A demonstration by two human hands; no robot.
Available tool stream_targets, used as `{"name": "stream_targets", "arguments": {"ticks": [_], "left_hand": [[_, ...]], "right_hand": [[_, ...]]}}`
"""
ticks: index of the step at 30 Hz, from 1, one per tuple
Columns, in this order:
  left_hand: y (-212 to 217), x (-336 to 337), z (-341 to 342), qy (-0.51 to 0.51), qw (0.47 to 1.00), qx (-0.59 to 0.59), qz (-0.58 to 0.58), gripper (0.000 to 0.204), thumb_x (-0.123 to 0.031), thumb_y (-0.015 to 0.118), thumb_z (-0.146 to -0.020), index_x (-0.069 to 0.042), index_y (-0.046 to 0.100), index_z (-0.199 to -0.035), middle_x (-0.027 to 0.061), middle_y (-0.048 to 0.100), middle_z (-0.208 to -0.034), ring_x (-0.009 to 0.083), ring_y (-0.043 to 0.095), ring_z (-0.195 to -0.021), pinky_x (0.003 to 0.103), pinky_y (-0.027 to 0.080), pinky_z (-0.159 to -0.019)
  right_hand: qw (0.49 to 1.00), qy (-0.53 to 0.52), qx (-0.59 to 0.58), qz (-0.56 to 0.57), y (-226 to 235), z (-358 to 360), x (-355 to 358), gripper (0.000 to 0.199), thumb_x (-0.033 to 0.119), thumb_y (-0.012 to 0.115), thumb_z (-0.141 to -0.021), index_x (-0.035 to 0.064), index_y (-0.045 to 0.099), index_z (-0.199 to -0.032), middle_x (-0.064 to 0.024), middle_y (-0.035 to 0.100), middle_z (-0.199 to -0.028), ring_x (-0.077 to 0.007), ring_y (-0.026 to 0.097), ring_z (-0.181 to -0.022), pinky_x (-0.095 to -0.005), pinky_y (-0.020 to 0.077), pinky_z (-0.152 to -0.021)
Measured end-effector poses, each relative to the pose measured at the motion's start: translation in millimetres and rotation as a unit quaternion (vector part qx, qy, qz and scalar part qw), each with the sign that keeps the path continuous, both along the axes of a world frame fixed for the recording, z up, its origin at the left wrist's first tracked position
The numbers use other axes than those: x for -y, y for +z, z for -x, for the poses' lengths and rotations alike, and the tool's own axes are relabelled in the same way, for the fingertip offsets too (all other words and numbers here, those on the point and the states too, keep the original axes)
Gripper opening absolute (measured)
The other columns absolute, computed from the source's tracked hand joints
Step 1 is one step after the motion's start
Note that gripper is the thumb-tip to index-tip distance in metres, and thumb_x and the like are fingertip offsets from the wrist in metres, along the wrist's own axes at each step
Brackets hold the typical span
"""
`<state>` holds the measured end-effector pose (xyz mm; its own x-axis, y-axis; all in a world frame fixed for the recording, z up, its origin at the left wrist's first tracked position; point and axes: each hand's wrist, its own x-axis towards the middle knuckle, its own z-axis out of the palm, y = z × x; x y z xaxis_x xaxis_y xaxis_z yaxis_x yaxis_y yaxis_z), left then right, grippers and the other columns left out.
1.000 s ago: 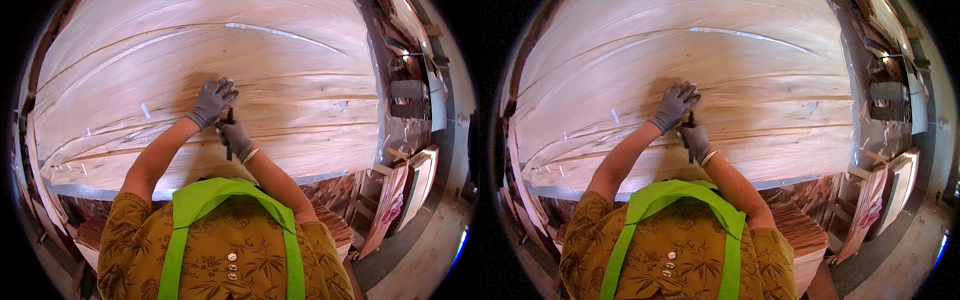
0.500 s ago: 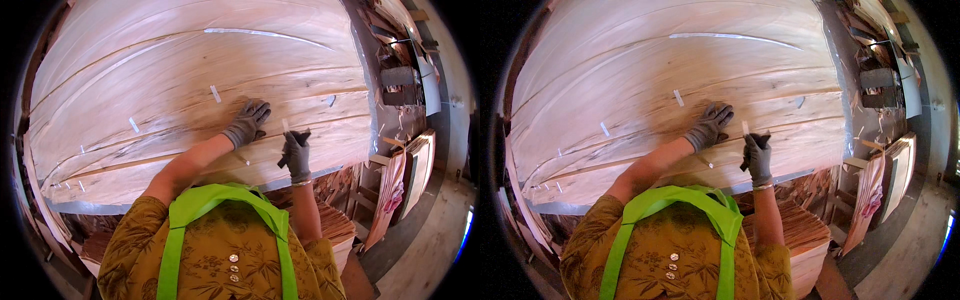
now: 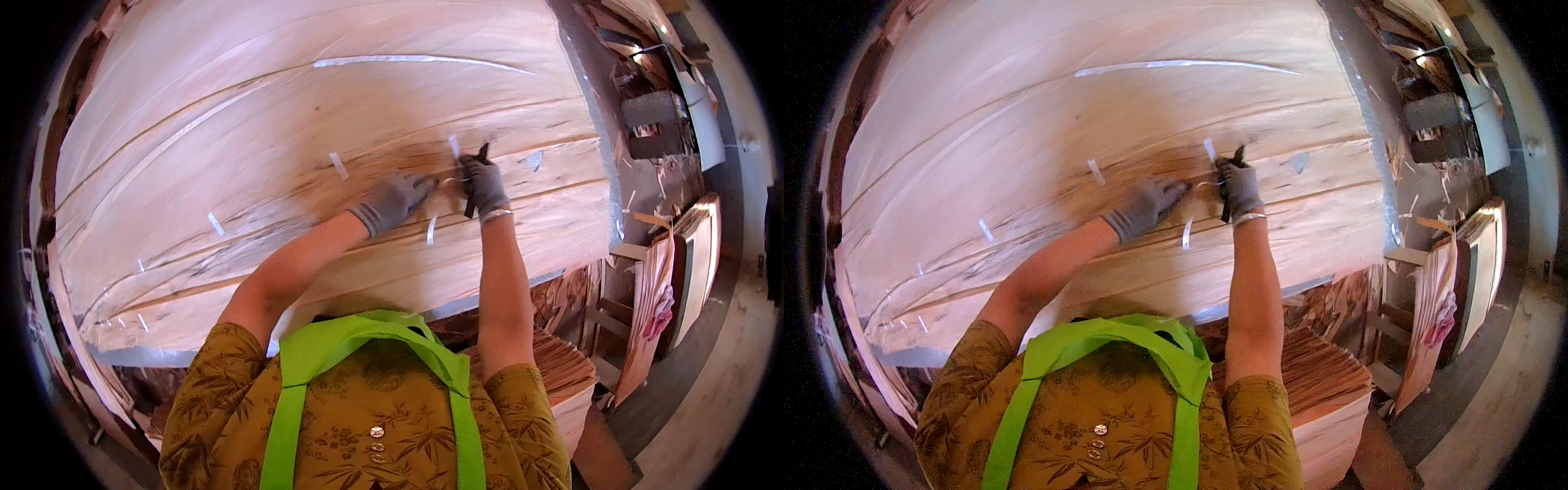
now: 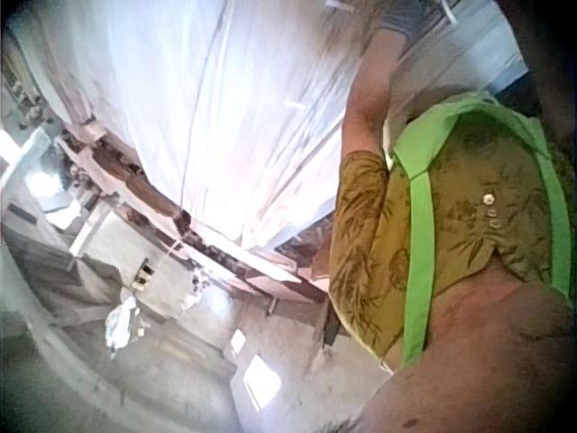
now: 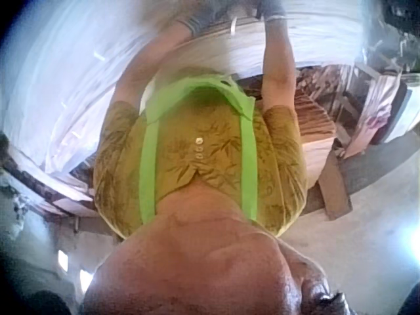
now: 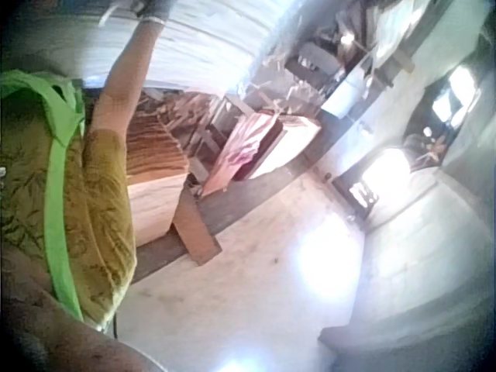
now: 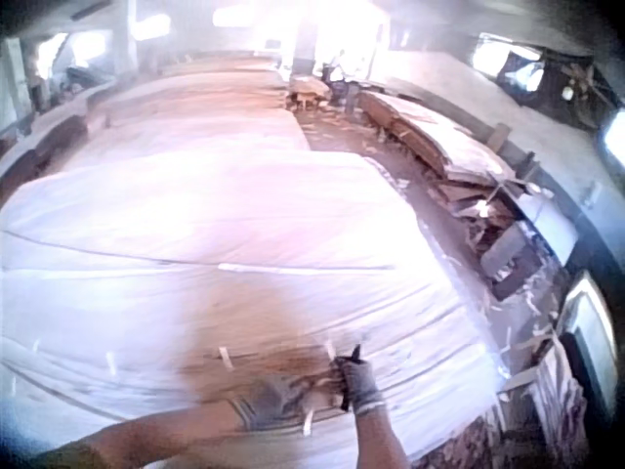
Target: The person organizes large wood veneer sheets, picking them up from one stack and placing them onto a metal table. The person then uses a hand tool and small pieces of white tape to join multiple veneer strips together into a larger sheet.
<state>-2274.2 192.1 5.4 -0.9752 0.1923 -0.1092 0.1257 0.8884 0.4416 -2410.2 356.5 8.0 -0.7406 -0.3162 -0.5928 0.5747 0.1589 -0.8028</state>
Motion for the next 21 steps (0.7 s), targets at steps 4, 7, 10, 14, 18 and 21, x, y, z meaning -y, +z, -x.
{"name": "stream_targets", "arguments": {"ticks": [4,7,10,14,18,21], "left_hand": [[6.1,4.3,44.4,0.034,0.975,-0.204,0.078,0.052,-0.009,0.049,-0.081,-0.01,0.041,-0.133,0.0125,0.051,-0.125,0.0275,0.053,-0.107,0.039,0.046,-0.082],[-20.0,3.7,64.3,-0.028,0.971,-0.198,0.134,0.048,-0.011,0.045,-0.084,-0.014,0.044,-0.132,0.0105,0.048,-0.131,0.0274,0.049,-0.113,0.041,0.045,-0.084],[-29.9,-0.5,64.4,-0.05,0.96,-0.223,0.159,0.045,-0.015,0.046,-0.084,-0.024,0.048,-0.128,0.0074,0.045,-0.135,0.0266,0.045,-0.119,0.046,0.042,-0.086],[-16.9,-13.5,67.4,-0.051,0.97,-0.144,0.189,0.045,-0.015,0.048,-0.083,-0.028,0.049,-0.126,0.007,0.04,-0.138,0.0288,0.044,-0.119,0.046,0.042,-0.087],[-4.6,-23.3,74.4,-0.052,0.977,-0.1,0.182,0.048,-0.015,0.05,-0.082,-0.029,0.049,-0.127,0.0072,0.037,-0.139,0.0287,0.043,-0.119,0.046,0.041,-0.088],[-15.9,-15.5,72.5,-0.05,0.971,-0.127,0.199,0.049,-0.015,0.051,-0.081,-0.029,0.048,-0.128,0.0069,0.036,-0.14,0.0287,0.042,-0.12,0.046,0.041,-0.089]], "right_hand": [[0.999,0.002,0.009,-0.036,-17.4,10.1,-2.7,0.018,0.025,0.068,-0.079,0.0072,0.066,-0.08,0.0021,0.052,-0.058,-0.0095,0.043,-0.044,-0.0252,0.0313,-0.039],[0.998,0.018,0.013,-0.055,-7.8,7.7,2.4,0.022,0.028,0.067,-0.08,0.0074,0.064,-0.074,0.0015,0.049,-0.053,-0.0105,0.042,-0.041,-0.0256,0.0298,-0.038],[0.998,0.019,0.014,-0.056,3.7,-1.2,-13.6,0.025,0.029,0.065,-0.082,0.0079,0.06,-0.07,0.0011,0.047,-0.051,-0.0103,0.042,-0.039,-0.0247,0.0296,-0.037],[0.999,-0.03,0.015,0.027,-6.5,-37.4,-40.2,0.015,0.021,0.065,-0.082,0.0062,0.062,-0.08,0.0017,0.05,-0.059,-0.0101,0.043,-0.042,-0.0258,0.0331,-0.039],[0.985,-0.116,0.107,0.077,-21.4,-73.0,-17.6,0.014,0.023,0.063,-0.084,0.0094,0.06,-0.081,0.0018,0.05,-0.058,-0.0087,0.037,-0.039,-0.0229,0.0299,-0.037],[0.992,-0.082,0.085,0.053,-3.6,-98.2,2.5,0.015,0.022,0.061,-0.086,0.0077,0.058,-0.083,0.0004,0.051,-0.06,-0.0088,0.039,-0.039,-0.0232,0.0312,-0.037]]}}
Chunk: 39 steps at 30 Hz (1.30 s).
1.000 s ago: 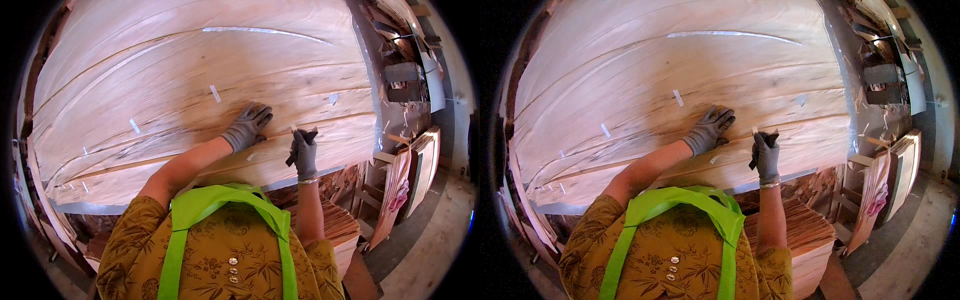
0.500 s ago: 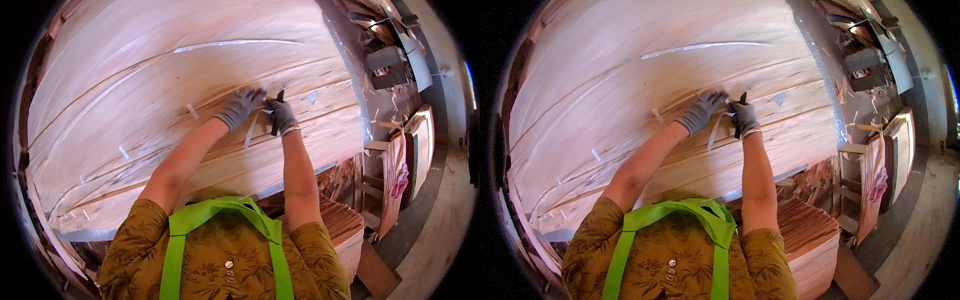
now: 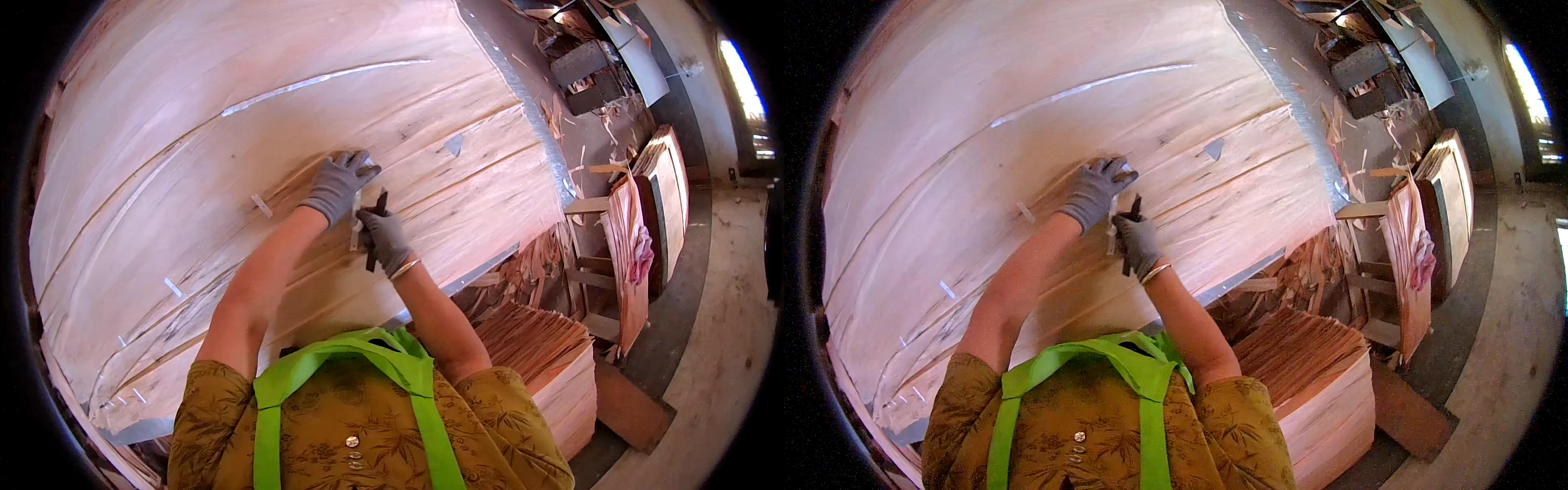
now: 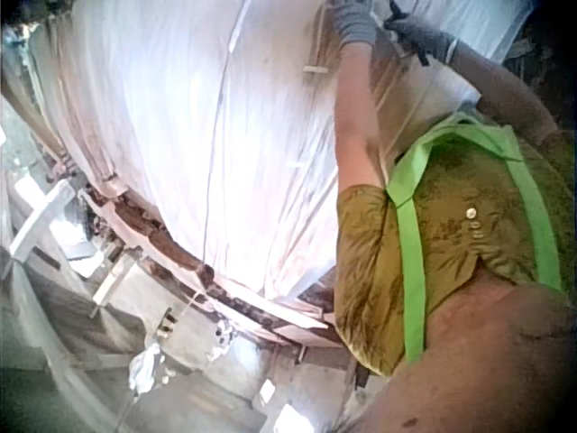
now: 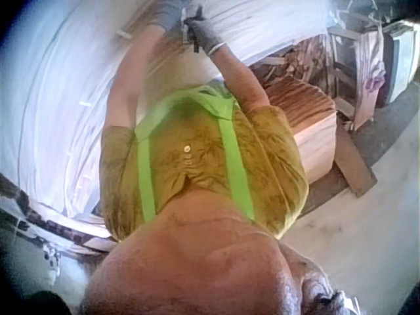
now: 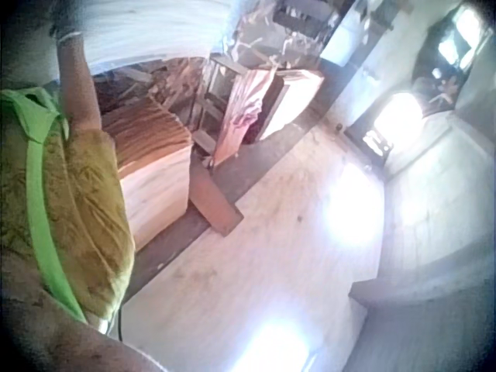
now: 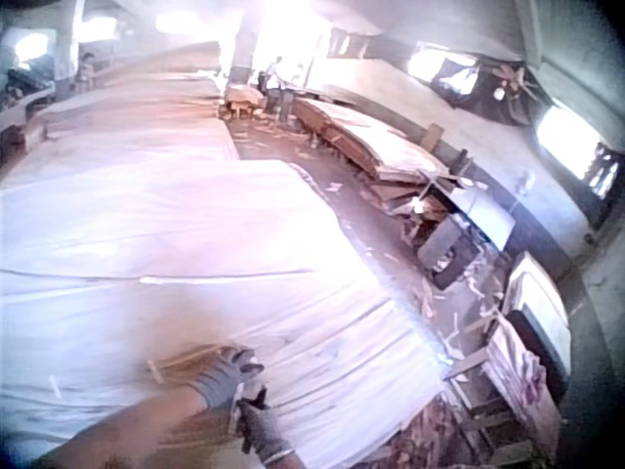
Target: The person organizes large wood veneer sheets, picking them up from one stack and placing them onto a metal table. The person then uses a hand tool and small pieces of white tape to join multiple veneer strips together into a larger sheet.
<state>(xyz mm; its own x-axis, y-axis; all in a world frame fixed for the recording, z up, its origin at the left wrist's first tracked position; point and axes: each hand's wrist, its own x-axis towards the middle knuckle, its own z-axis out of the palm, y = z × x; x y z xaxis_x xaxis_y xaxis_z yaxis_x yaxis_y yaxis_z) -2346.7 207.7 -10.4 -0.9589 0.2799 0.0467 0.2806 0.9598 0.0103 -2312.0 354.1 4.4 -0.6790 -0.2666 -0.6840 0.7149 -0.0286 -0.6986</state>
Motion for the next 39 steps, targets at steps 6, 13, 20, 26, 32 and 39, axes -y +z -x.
{"name": "stream_targets", "arguments": {"ticks": [6,13,20,26,32,39], "left_hand": [[6.4,-0.6,-1.6,0.001,1.0,0.011,0.014,0.047,-0.014,0.048,-0.084,-0.028,0.047,-0.128,0.0063,0.037,-0.14,0.0297,0.042,-0.12,0.046,0.041,-0.089],[17.8,-42.4,20.8,0.098,0.992,-0.018,-0.078,0.037,-0.021,0.053,-0.083,-0.018,0.055,-0.12,0.0079,0.051,-0.128,0.0299,0.048,-0.114,0.046,0.041,-0.089],[13.5,-115.1,130.5,0.144,0.983,-0.018,-0.11,0.038,-0.018,0.053,-0.082,-0.012,0.055,-0.119,0.009,0.052,-0.127,0.0278,0.051,-0.111,0.042,0.043,-0.088],[11.2,-148.6,198.9,0.07,0.996,-0.053,-0.004,0.05,-0.007,0.05,-0.08,-0.014,0.046,-0.129,0.0087,0.047,-0.133,0.0277,0.053,-0.105,0.041,0.044,-0.091],[19.6,-159.1,223.9,0.013,1.0,-0.01,-0.027,0.051,-0.007,0.051,-0.08,-0.016,0.046,-0.13,0.0058,0.043,-0.136,0.0286,0.052,-0.106,0.041,0.044,-0.089],[24.0,-167.5,235.4,0.012,0.997,0.017,0.076,0.047,-0.014,0.049,-0.082,-0.024,0.048,-0.128,0.0007,0.043,-0.137,0.025,0.051,-0.112,0.04,0.045,-0.089]], "right_hand": [[0.994,0.012,0.04,0.099,13.6,5.3,-50.0,0.013,0.021,0.06,-0.087,0.0093,0.056,-0.084,0.0001,0.05,-0.059,-0.0104,0.042,-0.04,-0.0233,0.0329,-0.038],[0.984,0.004,-0.179,-0.018,15.7,150.0,-150.2,0.017,0.023,0.064,-0.085,0.0077,0.062,-0.091,0.0028,0.049,-0.06,-0.0071,0.046,-0.05,-0.0223,0.0354,-0.044],[0.98,0.085,-0.176,0.02,23.7,303.6,-158.1,0.015,0.02,0.066,-0.083,0.0067,0.064,-0.089,0.0025,0.049,-0.058,-0.0085,0.041,-0.04,-0.0232,0.0321,-0.037],[0.986,0.129,-0.082,-0.072,-10.0,333.1,-170.2,0.018,0.024,0.066,-0.081,0.0094,0.062,-0.072,0.0003,0.051,-0.056,-0.0116,0.045,-0.043,-0.0269,0.0344,-0.038],[0.991,0.118,-0.062,0.028,-11.5,334.1,-186.3,0.02,0.025,0.064,-0.082,0.0109,0.059,-0.068,-0.0007,0.048,-0.05,-0.0122,0.041,-0.038,-0.028,0.0289,-0.035],[0.995,0.042,-0.026,0.082,0.1,287.3,-162.1,0.013,0.017,0.064,-0.081,0.0077,0.058,-0.073,-0.0017,0.051,-0.056,-0.0113,0.044,-0.041,-0.0274,0.0331,-0.036]]}}
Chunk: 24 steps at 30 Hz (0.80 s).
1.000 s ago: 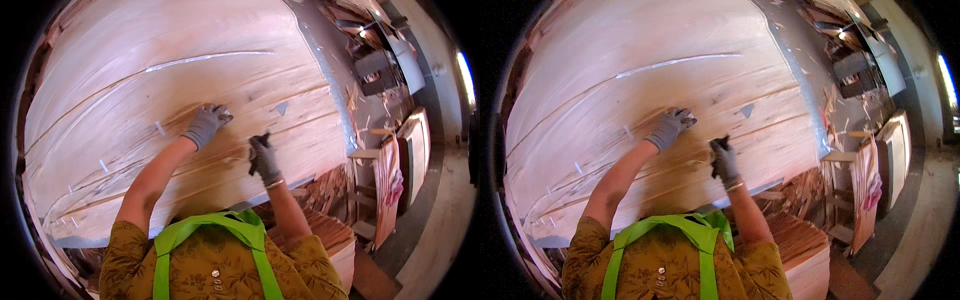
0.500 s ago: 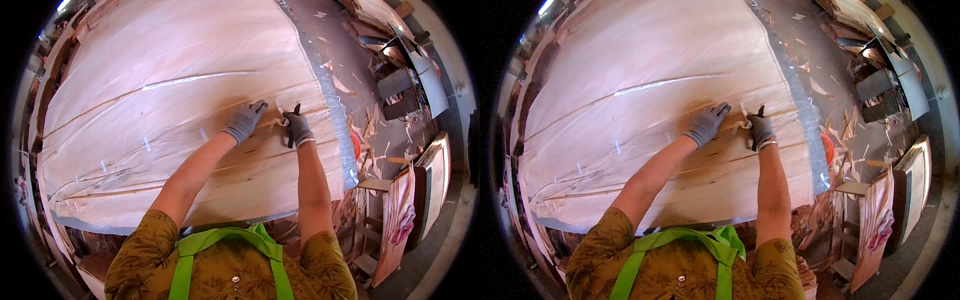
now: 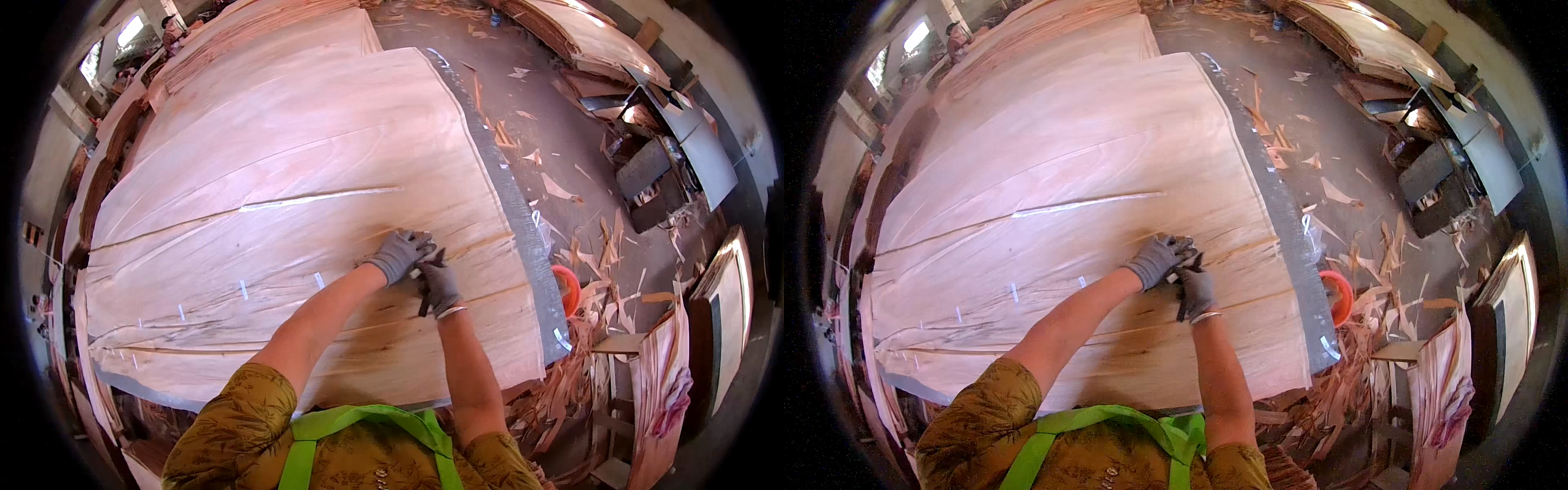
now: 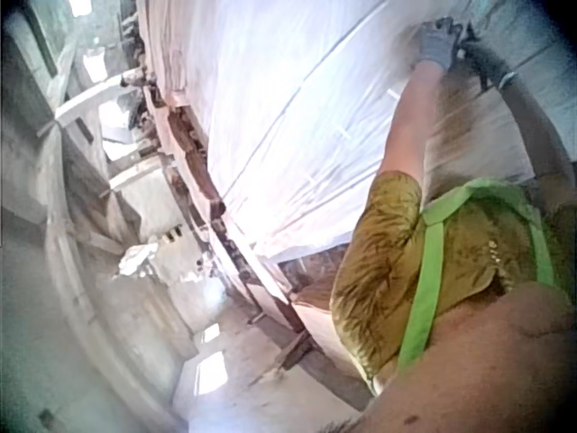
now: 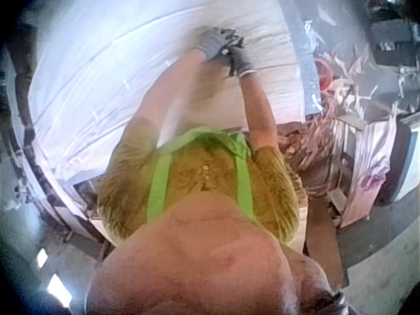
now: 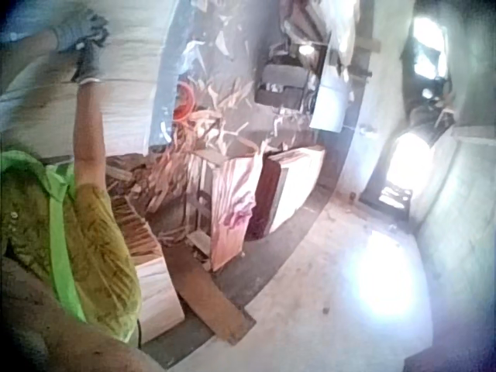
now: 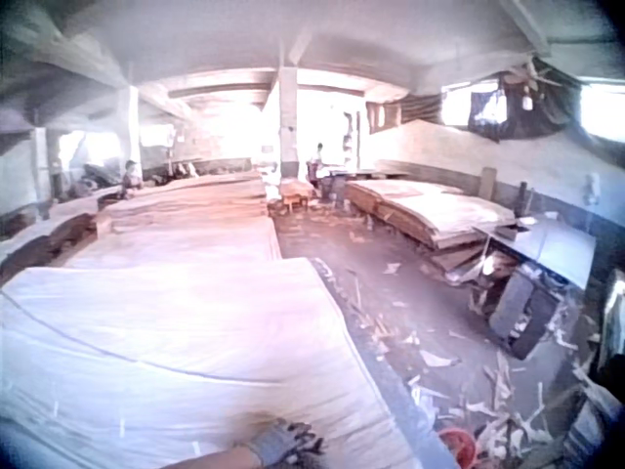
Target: The person organizes large wood veneer sheets, picking them up from one stack and placing them onto a metal table. The person then uses a hand tool and small pieces of white tape to join multiple veneer strips together into a larger sheet.
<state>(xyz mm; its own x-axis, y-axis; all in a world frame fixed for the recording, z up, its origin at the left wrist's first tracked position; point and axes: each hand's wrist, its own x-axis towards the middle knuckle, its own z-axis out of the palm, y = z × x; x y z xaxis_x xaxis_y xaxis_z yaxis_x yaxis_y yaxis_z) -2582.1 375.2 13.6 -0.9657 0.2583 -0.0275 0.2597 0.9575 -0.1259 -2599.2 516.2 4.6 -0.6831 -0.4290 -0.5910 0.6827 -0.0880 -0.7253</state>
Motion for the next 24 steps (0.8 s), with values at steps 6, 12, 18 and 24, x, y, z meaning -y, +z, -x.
{"name": "stream_targets", "arguments": {"ticks": [6,12,18,24], "left_hand": [[-38.3,19.7,-9.8,0.055,0.997,0.046,-0.036,0.067,-0.019,0.067,-0.071,-0.026,0.043,-0.133,0.0021,0.033,-0.144,0.0276,0.04,-0.126,0.035,0.04,-0.1],[4.8,-4.1,-15.1,0.045,0.995,0.06,-0.068,0.055,-0.017,0.056,-0.08,-0.028,0.044,-0.133,0.0108,0.033,-0.143,0.0343,0.04,-0.124,0.045,0.039,-0.099],[6.1,-79.8,-154.0,-0.052,0.985,-0.067,-0.154,0.053,-0.022,0.054,-0.083,-0.011,0.042,-0.134,0.0143,0.03,-0.144,0.033,0.031,-0.13,0.049,0.026,-0.105],[-2.4,-102.5,-304.9,-0.107,0.979,0.007,-0.171,0.055,-0.024,0.057,-0.081,-0.007,0.043,-0.132,0.0173,0.029,-0.144,0.0339,0.028,-0.132,0.05,0.02,-0.108]], "right_hand": [[0.996,-0.005,-0.079,0.048,17.5,-45.4,-28.1,0.015,0.019,0.064,-0.083,0.0067,0.058,-0.08,-0.001,0.05,-0.057,-0.0097,0.044,-0.043,-0.0251,0.0344,-0.038],[0.986,0.018,-0.126,-0.108,63.1,-116.6,-197.7,0.022,0.022,0.064,-0.085,0.0033,0.061,-0.096,0.0021,0.053,-0.069,-0.0045,0.045,-0.055,-0.0192,0.0364,-0.049],[0.902,-0.167,-0.292,-0.272,96.6,-253.4,-365.1,0.017,-0.001,0.057,-0.085,0.002,0.064,-0.1,-0.0024,0.063,-0.097,-0.0065,0.054,-0.081,-0.0217,0.0452,-0.069],[0.933,-0.085,-0.225,-0.268,202.6,-351.9,-405.6,0.013,0.001,0.061,-0.083,0.0012,0.064,-0.096,-0.0017,0.064,-0.08,-0.0065,0.055,-0.064,-0.0206,0.0454,-0.058]]}}
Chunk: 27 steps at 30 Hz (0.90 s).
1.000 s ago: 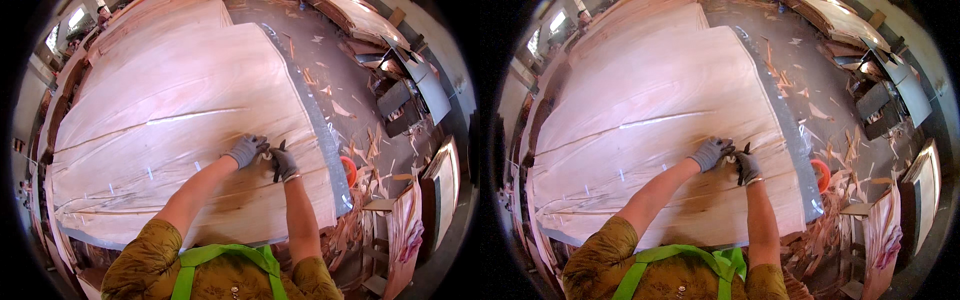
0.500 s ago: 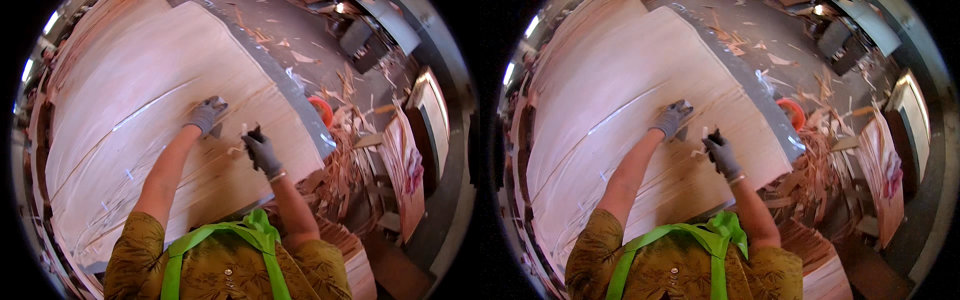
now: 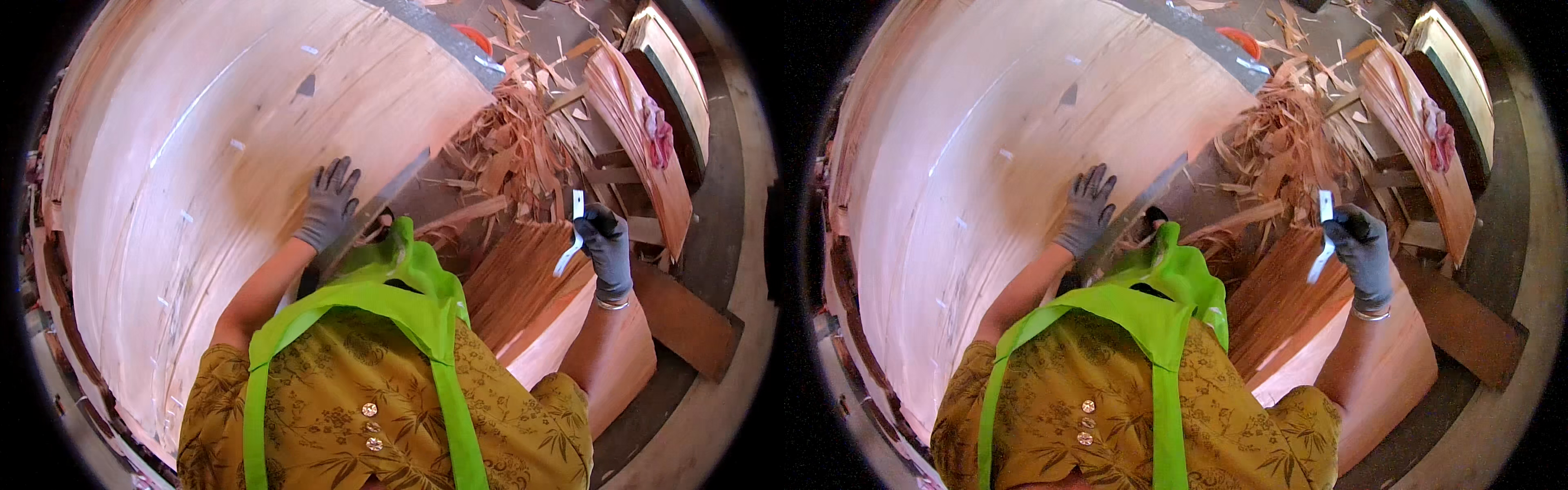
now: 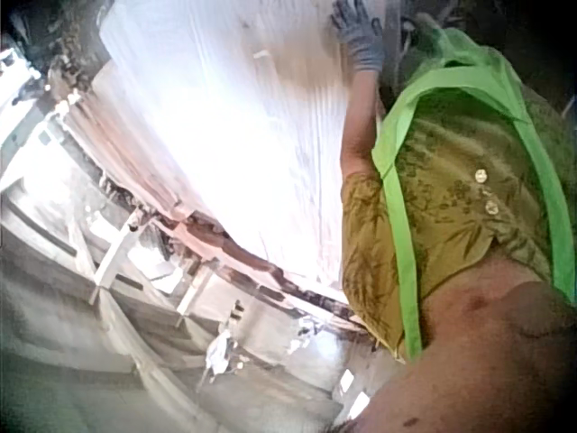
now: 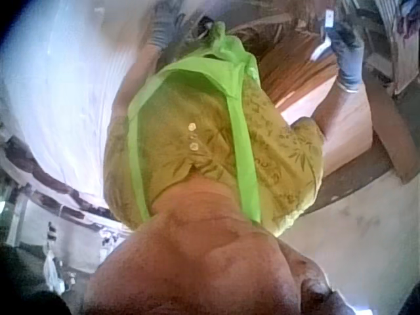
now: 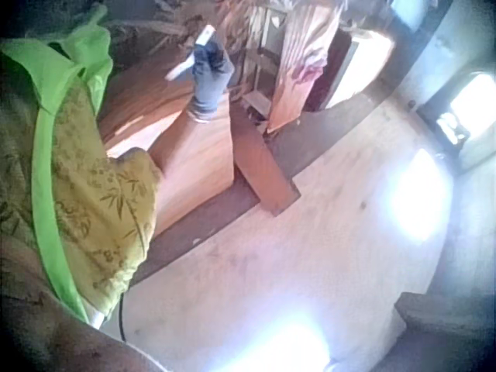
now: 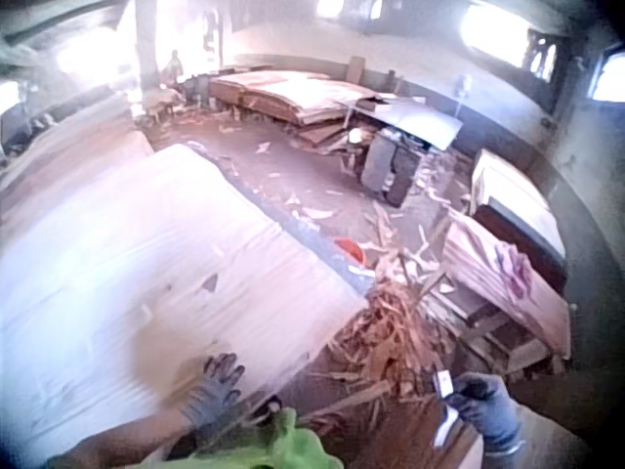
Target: The person organizes large wood veneer sheets, picking them up from one stack and placing them onto a metal table. The person then uses a hand tool and small pieces of white tape to join multiple veneer strips together into a larger sheet.
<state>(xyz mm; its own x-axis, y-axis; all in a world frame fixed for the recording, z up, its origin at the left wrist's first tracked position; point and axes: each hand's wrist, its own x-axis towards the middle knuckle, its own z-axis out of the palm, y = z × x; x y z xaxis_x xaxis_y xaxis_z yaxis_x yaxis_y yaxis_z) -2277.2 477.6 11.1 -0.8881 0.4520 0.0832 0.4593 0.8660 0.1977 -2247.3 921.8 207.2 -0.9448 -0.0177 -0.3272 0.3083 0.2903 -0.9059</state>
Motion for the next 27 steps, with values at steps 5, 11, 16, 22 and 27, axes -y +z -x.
{"name": "stream_targets", "arguments": {"ticks": [5,11,16,22,27], "left_hand": [[1.7,19.8,-56.5,0.05,0.998,-0.035,-0.013,0.054,-0.022,0.058,-0.081,-0.008,0.044,-0.131,0.019,0.028,-0.144,0.0351,0.028,-0.131,0.05,0.022,-0.107],[13.0,16.9,-89.4,0.07,0.996,-0.048,-0.014,0.052,-0.02,0.059,-0.079,-0.009,0.046,-0.129,0.0204,0.027,-0.143,0.0375,0.03,-0.129,0.05,0.024,-0.105],[3.1,20.4,-118.4,0.123,0.992,-0.013,0.0,0.052,-0.016,0.059,-0.076,-0.009,0.049,-0.126,0.0212,0.026,-0.144,0.0395,0.032,-0.127,0.05,0.026,-0.104],[-9.2,-7.7,-110.8,0.117,0.993,-0.02,-0.006,0.05,-0.014,0.06,-0.075,-0.009,0.051,-0.124,0.0218,0.027,-0.144,0.0413,0.033,-0.126,0.051,0.028,-0.102],[12.3,-81.4,-61.2,0.099,0.995,-0.007,-0.008,0.046,-0.015,0.058,-0.079,-0.009,0.051,-0.124,0.0205,0.029,-0.143,0.0422,0.034,-0.125,0.051,0.031,-0.1]], "right_hand": [[0.957,0.216,0.165,0.097,2.0,-64.1,40.7,0.016,0.004,0.066,-0.081,-0.0019,0.064,-0.096,-0.0034,0.063,-0.077,-0.009,0.058,-0.067,-0.0239,0.0489,-0.062],[0.93,0.242,0.223,0.167,-70.5,-136.5,60.0,0.016,0.012,0.067,-0.081,0.0007,0.065,-0.092,0.0015,0.058,-0.071,-0.0054,0.05,-0.059,-0.0202,0.041,-0.052],[0.927,0.235,0.253,0.143,-83.8,-142.3,13.0,0.02,0.017,0.067,-0.083,0.001,0.065,-0.093,0.0022,0.057,-0.071,-0.0054,0.049,-0.06,-0.0213,0.0408,-0.052],[0.87,0.341,0.305,0.184,-170.8,-151.0,1.1,0.02,0.02,0.062,-0.083,0.0042,0.064,-0.095,-0.0044,0.058,-0.069,-0.0122,0.046,-0.055,-0.0282,0.0417,-0.053],[0.861,0.468,0.2,0.009,-242.2,-146.7,-35.1,0.031,0.02,0.06,-0.08,0.0063,0.059,-0.108,-0.0129,0.065,-0.084,-0.026,0.06,-0.069,-0.0396,0.0475,-0.066]]}}
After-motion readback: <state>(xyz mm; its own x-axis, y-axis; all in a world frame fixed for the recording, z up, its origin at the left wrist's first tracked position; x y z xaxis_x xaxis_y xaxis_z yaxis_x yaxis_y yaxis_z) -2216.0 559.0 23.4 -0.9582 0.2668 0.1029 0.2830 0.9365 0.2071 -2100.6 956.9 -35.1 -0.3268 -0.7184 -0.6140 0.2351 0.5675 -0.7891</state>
